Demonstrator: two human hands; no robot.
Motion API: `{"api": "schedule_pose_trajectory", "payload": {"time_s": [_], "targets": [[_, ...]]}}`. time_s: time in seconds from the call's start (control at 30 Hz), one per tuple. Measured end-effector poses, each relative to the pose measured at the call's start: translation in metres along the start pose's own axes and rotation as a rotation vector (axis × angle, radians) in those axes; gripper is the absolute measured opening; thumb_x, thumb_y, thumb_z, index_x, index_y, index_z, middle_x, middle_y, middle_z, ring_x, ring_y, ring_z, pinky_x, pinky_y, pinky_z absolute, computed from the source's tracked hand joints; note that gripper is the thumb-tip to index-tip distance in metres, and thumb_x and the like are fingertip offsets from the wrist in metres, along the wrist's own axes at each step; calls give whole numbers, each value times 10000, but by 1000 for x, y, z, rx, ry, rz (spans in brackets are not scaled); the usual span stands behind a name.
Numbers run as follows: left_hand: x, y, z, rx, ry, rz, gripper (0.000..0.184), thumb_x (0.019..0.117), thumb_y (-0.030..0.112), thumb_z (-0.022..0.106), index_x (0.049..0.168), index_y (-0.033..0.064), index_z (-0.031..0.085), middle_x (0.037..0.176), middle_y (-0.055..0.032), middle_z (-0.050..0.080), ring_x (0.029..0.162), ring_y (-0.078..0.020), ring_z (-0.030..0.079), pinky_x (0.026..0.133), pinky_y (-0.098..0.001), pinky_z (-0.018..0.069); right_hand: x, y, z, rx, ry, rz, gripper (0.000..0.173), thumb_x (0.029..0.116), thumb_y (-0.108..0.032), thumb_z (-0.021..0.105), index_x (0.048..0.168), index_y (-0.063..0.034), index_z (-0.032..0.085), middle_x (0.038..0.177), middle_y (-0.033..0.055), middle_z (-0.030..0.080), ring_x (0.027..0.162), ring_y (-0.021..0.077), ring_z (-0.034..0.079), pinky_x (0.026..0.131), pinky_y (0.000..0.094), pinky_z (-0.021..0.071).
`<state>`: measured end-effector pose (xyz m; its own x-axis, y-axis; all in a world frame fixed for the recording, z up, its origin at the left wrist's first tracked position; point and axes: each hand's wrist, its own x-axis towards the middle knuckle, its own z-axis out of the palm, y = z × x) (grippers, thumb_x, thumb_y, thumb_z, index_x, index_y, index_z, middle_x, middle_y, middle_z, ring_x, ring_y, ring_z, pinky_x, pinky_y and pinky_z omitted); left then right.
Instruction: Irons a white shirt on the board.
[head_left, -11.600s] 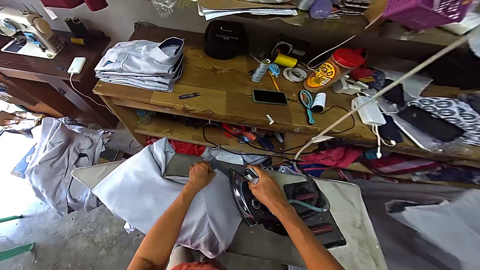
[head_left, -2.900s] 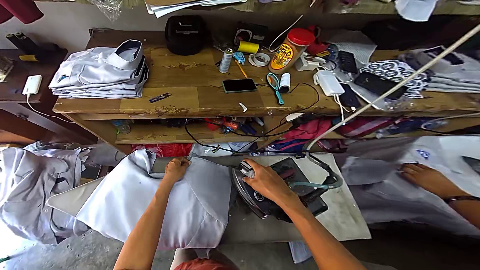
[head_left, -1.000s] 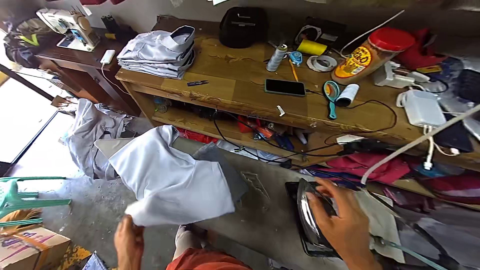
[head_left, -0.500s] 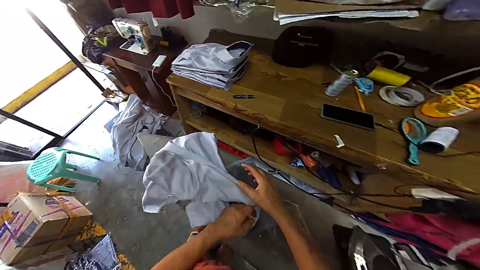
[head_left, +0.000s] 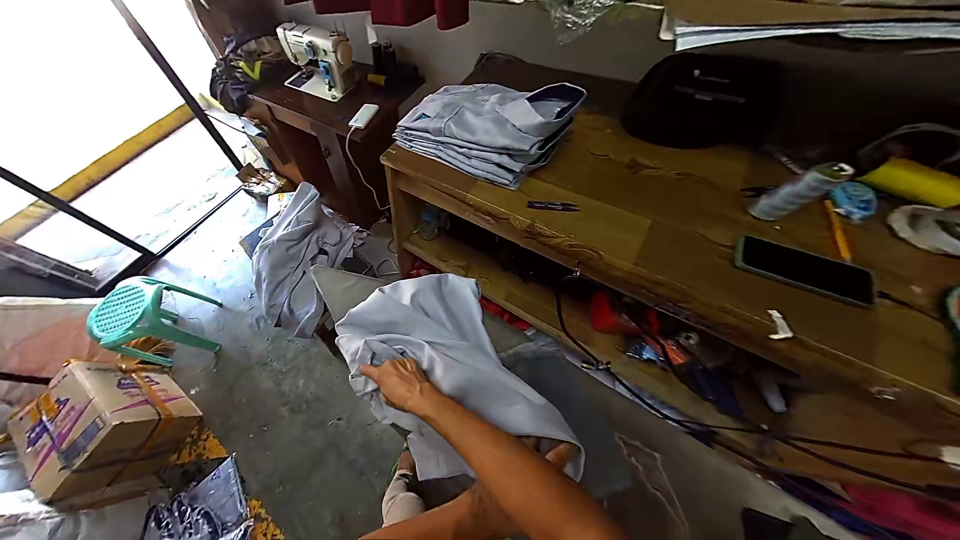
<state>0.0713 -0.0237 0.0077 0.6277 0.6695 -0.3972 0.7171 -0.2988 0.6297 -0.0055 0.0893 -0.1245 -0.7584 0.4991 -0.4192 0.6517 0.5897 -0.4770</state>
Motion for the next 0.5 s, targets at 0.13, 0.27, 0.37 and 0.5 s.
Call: {"api": "schedule_pose_trajectory", "payload": {"time_s": [0.13,0.27,0.37,0.5], "targets": [[37,-107,114,-116,552,200,238,900,16,683,1131,1,735,1105,-218,729,1057,-377,711,934,-534,580,-17,21,-89,288,287,58,306,1004,-169,521,1247,-69,678,1147,212,706,1111,396,668,897,635,512],[-31,-156,11,-131,669,120,463,853,42,731,1309,98,676,1218,-105,716,1126,-246,692,981,-488,577,-103,53,-184,684,727,-59,225,1055,-146,548,1233,-36,630,974,159,686,717,234,654,641,413,566],[-91,-213,-75,20,916,20,454,881,97,670,1320,-12,628,1248,-172,694,1138,-275,682,982,-504,560,-183,63,-203,842,952,-286,219,1030,-55,523,1230,-83,608,907,42,671,589,58,585,488,198,505],[-128,-243,-132,239,1057,-48,386,969,206,535,1227,-47,671,1171,-226,702,1115,-336,667,1010,-510,507,-261,94,-157,638,1039,-369,150,1009,-172,556,1060,-142,694,1023,-44,679,933,45,648,801,247,576]]}}
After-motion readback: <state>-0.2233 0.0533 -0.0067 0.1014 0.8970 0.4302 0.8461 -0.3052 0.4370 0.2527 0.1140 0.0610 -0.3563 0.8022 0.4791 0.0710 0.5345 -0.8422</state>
